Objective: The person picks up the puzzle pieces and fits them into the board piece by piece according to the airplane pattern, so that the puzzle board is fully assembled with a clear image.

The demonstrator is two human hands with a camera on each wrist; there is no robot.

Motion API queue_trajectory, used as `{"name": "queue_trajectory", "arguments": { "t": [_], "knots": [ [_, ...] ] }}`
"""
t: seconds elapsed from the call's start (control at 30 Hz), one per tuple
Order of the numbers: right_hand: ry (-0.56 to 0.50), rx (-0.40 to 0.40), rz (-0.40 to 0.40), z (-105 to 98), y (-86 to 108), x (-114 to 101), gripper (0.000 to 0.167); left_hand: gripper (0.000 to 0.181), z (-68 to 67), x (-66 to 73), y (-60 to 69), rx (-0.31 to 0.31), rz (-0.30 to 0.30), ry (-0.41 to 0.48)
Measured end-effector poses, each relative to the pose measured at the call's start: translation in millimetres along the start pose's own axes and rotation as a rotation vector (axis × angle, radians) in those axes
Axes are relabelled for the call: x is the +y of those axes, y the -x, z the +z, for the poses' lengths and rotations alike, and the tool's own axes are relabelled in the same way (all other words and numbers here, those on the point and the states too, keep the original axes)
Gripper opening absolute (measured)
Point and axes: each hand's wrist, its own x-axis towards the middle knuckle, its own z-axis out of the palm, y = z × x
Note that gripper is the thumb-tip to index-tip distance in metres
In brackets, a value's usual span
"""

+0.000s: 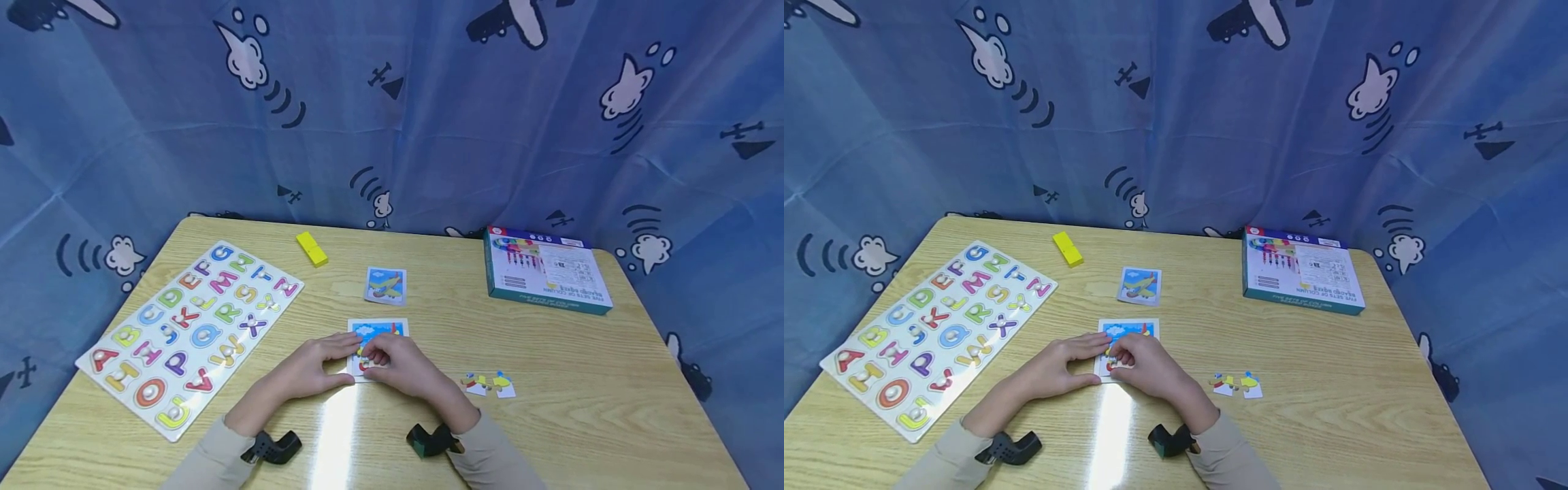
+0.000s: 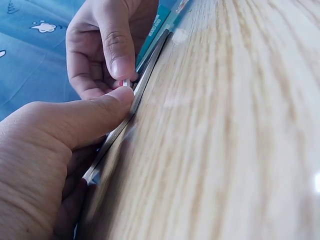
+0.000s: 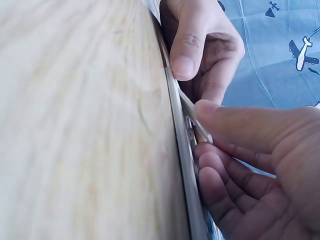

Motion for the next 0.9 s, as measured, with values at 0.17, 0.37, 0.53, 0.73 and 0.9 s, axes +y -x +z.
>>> {"name": "queue_trajectory", "arguments": {
  "t": [0.17,0.37,0.53,0.73,0.9],
  "knots": [
    [0.047,0.006,-0.008,-0.5,0.8,-2.7,0.017,0.058,-0.6,-0.1,-0.1,-0.004,-0.005,-0.001],
    [0.112,0.001,-0.019,-1.6,1.9,-4.6,0.017,0.058,-1.0,0.7,-0.1,-0.008,-0.005,-0.009],
    [0.139,-0.001,-0.029,-2.0,2.8,-5.0,0.018,0.058,-1.3,1.9,-0.2,-0.012,-0.008,-0.008],
    [0.169,-0.011,-0.025,-0.3,2.2,-2.8,0.019,0.057,-2.0,3.7,0.0,-0.010,-0.001,-0.015],
    [0.167,-0.016,-0.026,-0.9,2.5,-3.8,0.020,0.056,-0.6,2.4,0.3,-0.003,0.010,-0.019]
  ]
}}
